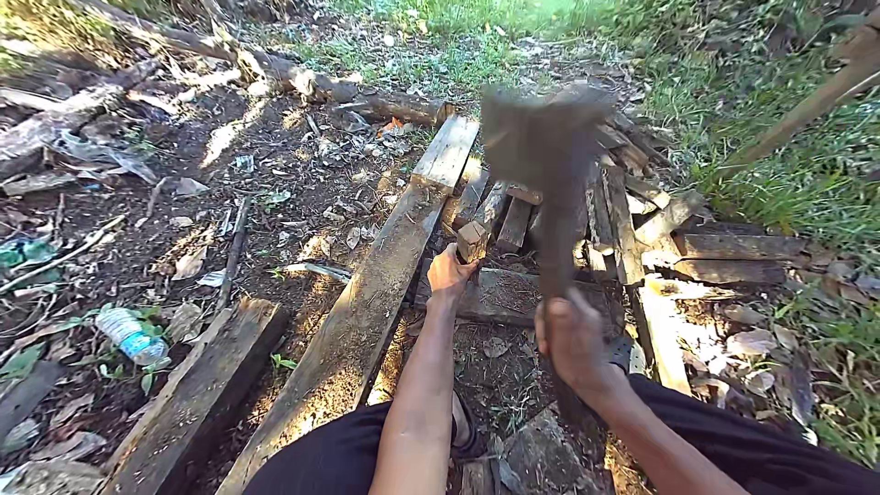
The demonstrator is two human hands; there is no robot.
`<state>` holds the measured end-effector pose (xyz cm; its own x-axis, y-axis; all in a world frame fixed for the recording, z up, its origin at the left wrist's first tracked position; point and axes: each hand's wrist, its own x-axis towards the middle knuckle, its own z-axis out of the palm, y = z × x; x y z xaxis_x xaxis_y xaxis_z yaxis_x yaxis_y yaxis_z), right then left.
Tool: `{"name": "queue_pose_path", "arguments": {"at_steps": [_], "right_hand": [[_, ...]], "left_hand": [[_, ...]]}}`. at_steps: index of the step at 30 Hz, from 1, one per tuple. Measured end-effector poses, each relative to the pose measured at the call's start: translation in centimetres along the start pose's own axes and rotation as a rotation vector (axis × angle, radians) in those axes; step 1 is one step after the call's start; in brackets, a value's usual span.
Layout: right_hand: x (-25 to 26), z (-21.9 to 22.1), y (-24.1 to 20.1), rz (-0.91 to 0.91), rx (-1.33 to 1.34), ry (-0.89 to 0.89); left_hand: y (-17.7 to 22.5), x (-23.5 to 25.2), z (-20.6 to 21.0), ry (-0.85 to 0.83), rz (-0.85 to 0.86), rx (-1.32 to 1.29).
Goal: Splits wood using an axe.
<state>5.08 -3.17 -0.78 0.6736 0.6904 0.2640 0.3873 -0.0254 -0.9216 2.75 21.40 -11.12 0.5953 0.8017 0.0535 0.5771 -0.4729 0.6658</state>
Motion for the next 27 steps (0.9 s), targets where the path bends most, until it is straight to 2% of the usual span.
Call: {"name": "queue_pose_path", "arguments": {"at_steps": [2, 4, 12, 14, 17, 20, 23, 25, 27], "right_hand": [[-0.7, 0.6, 4.0, 0.223, -0.252, -0.082], [-0.9, 1.2, 4.9, 0.23, -0.352, -0.099], [-1.3, 1.3, 4.6, 0.222, -0.264, -0.11], [-1.1, 0.6, 3.2, 0.21, -0.254, -0.088], [-0.4, -1.3, -1.3, 0.164, -0.206, -0.068], [0.5, -3.3, -5.1, 0.006, -0.197, -0.002], [1.4, -4.6, -7.9, -0.122, -0.131, 0.027], [1.2, -4.7, -7.9, -0.074, -0.097, 0.005], [0.7, -4.0, -4.8, 0.162, -0.114, -0.057]], "left_hand": [[0.0, 0.2, 0.1, -0.033, -0.011, 0.021], [0.5, 0.6, -0.4, -0.063, -0.04, 0.025], [-0.1, 0.2, 0.2, -0.029, -0.045, -0.008], [0.5, 0.0, -0.4, -0.013, 0.005, -0.027], [4.2, -0.7, -4.7, 0.039, 0.126, -0.133], [9.5, 1.4, -10.1, 0.268, 0.301, -0.097], [14.9, 2.2, -16.0, 0.329, 0.264, 0.002], [15.5, 1.9, -16.3, 0.358, 0.235, 0.019], [11.7, 0.2, -12.2, 0.31, 0.192, -0.014]]}}
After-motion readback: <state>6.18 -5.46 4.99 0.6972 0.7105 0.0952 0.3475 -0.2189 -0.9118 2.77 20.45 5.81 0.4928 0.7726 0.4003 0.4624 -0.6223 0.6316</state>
